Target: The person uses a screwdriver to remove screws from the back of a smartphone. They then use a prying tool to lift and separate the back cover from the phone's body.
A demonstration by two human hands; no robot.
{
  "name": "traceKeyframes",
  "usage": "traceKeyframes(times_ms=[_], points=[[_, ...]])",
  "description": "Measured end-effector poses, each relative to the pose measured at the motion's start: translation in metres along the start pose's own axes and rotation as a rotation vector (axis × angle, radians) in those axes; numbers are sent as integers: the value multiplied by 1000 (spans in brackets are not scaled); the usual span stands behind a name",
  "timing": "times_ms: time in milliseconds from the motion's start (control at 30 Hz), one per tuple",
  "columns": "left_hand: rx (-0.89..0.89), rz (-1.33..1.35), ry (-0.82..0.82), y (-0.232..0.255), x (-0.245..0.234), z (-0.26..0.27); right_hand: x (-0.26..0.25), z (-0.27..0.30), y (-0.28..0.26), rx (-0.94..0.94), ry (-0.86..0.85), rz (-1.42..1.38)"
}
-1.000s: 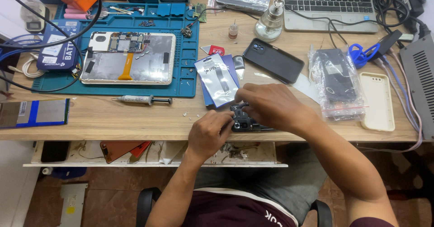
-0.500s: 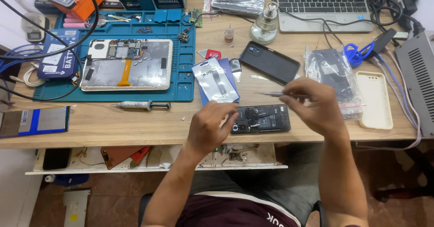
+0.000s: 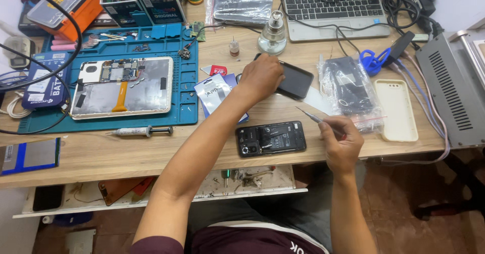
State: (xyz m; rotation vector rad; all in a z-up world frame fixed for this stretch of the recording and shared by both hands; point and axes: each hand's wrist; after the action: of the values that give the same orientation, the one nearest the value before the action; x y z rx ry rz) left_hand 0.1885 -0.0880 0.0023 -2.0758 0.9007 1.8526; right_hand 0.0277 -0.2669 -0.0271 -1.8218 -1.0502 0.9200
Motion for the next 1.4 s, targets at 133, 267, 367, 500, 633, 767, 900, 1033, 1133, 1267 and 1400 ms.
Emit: traceKeyframes(times_ms=[133,267,367,500,633,767,900,1033,1133,1267,1400], points=[[8,51,81,3,-19,28,-2,0,6,14,-20,0],[104,85,435,16,-54,94,-7,1,6,17,-78,42],[72,243,477,29,-55,155,1,0,-21,-61,-222,85],[-62,344,466,43,-41,207,19,-7,-63,-308,-582,114],[-141,283,462,44,-13,222,42,-12,-91,-437,-738,224],[-149,245,527,44,0,224,56,-14,-97,-554,-844,397],[-154,221,545,42,0,223,63,-15,-100,-571,-883,505],[-165,210,562,42,2,225,68,-17,-107,-564,-936,583],[-178,202,563,45,-2,223,77,-22,-111,-666,-1013,754],[-193,166,547,48,-6,222,94,-30,-131,-643,-1162,945],[-202,143,523,48,-6,222,105,-35,-141,-567,-1308,1044]])
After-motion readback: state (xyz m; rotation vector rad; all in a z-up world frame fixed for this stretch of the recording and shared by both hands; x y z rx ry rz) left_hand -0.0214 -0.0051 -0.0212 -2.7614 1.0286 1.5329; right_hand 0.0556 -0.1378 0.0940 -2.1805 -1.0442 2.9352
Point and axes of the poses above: each hand's wrist, its own z-axis away from the middle knuckle, its own x-axis out of the palm, y = z × x, and after that the axes turned 2 degrees about -y, right-handed
